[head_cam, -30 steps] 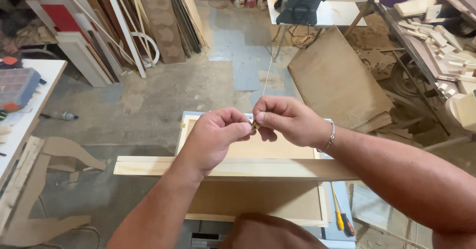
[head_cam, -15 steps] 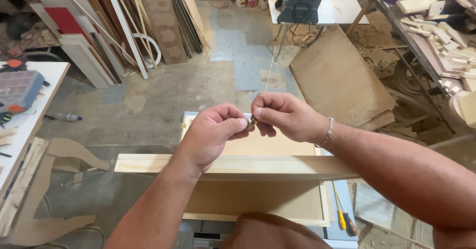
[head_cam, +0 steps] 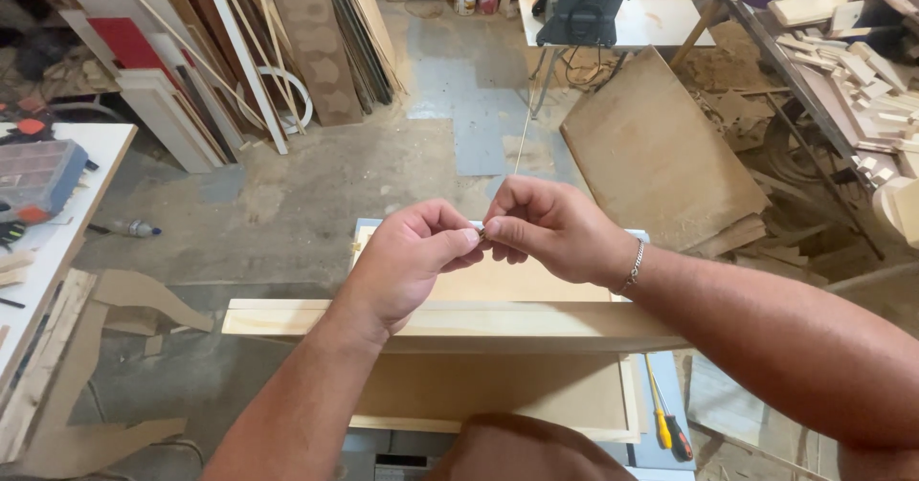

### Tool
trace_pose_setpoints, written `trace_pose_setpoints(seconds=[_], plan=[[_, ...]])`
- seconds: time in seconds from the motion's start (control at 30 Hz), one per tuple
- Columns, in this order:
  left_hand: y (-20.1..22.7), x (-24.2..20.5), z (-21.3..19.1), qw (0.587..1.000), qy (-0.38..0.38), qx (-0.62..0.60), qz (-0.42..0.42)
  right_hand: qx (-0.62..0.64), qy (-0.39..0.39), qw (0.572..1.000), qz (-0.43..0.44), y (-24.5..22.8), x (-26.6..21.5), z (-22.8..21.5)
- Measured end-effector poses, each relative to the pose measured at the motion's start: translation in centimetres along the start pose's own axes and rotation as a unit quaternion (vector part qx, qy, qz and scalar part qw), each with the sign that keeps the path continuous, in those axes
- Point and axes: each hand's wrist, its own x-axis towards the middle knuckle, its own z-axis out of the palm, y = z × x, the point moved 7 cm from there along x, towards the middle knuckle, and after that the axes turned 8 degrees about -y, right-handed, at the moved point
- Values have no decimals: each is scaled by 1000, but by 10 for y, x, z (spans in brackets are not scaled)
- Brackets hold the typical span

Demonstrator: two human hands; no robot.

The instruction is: Attaching a metal latch to a wooden box lid in a workshop

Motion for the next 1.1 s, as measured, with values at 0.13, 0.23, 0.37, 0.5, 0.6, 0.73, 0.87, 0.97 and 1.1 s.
trace_pose_setpoints(seconds=[0.13, 0.23, 0.37, 0.5, 0.6, 0.73, 0.87, 0.97, 1.1], plan=[[-1, 3, -3, 1000, 12, -5, -2, -21, 8, 1000, 2, -7, 3, -4], [-4, 7, -5, 1000, 13, -1, -7, -22, 11, 1000, 11, -7, 4, -5], [-2, 9, -5, 1000, 10, -1, -7, -27, 11, 999, 15, -5, 7, -6], [-2, 9, -6, 1000, 8, -4, -7, -29, 11, 999, 10, -4, 9, -7], [-1, 9, -5, 1000, 8, -2, -8, -27, 10, 999, 16, 0, 9, -9], [-1, 11, -7, 1000, 5, 0, -4, -10, -7, 1000, 17, 1, 11, -9], [4, 7, 0, 1000, -7, 16, 5, -10, -46, 999, 16, -1, 11, -9], [11, 1, 8, 996, -21, 89, 4, -22, -94, 995, 30, -8, 11, -8], [19, -11, 25, 966, -46, 254, -29, -10, -154, 987, 51, -16, -2, -13]])
